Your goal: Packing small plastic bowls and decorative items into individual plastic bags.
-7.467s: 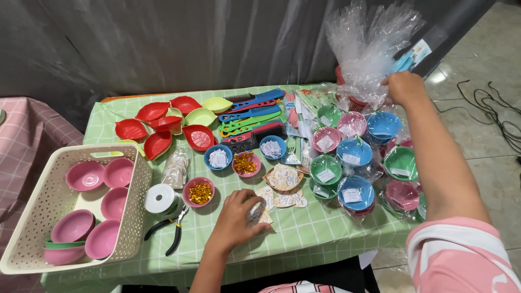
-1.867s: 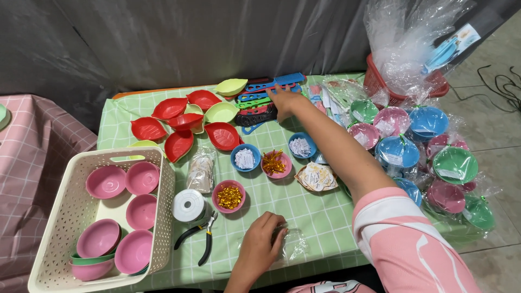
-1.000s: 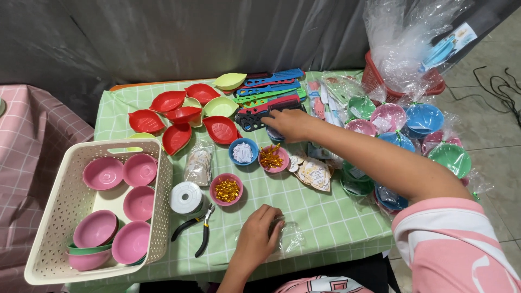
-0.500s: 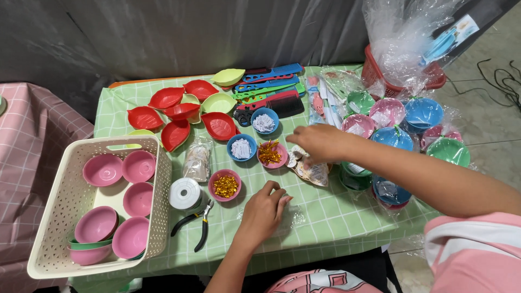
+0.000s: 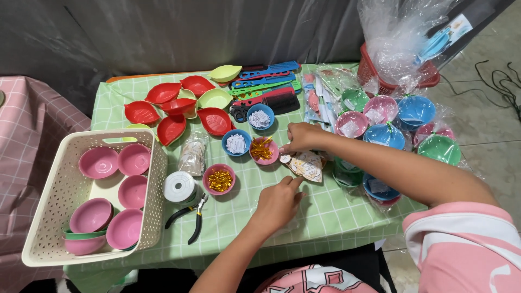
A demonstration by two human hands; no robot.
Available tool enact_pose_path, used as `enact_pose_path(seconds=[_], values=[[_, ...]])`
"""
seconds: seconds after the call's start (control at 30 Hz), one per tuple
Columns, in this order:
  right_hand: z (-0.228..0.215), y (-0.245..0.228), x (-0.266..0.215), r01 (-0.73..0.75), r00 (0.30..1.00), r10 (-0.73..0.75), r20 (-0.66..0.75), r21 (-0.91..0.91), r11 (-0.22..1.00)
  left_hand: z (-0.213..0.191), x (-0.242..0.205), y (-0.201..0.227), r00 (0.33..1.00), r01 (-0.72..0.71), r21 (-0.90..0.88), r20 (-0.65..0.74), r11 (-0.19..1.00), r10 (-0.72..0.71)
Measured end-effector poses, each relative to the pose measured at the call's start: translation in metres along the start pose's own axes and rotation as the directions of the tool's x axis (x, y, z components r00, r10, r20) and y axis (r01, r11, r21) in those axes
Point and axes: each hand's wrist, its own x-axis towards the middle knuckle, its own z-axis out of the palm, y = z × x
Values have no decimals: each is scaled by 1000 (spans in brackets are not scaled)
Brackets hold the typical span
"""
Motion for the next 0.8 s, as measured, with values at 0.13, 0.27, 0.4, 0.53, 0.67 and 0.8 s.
enact_pose_path(seconds=[0.13, 0.27, 0.4, 0.53, 0.67, 0.8], values=[[10, 6, 15, -14, 1000, 13, 10, 111, 994, -14, -5, 6, 999, 36, -94, 32, 995, -33], [-10, 10, 9, -3, 996, 20, -86, 188, 982, -1, -5, -8, 998, 59, -170, 39, 984, -53], [-45, 14, -26, 83, 992, -60, -111, 222, 971, 3, -4, -16, 992, 120, -299, 70, 947, -104], [-34, 12, -61, 85, 996, -87, 29, 86, 993, 3, -5, -15, 985, 169, -338, 89, 926, -147], [-17, 2, -98, 211, 975, -218, -37, -136, 968, -8, -8, -5, 985, 170, -348, 94, 922, -146], [-14, -18, -122, 272, 957, -288, -9, -308, 912, -16, -11, 2, 986, 168, -341, 77, 925, -151]])
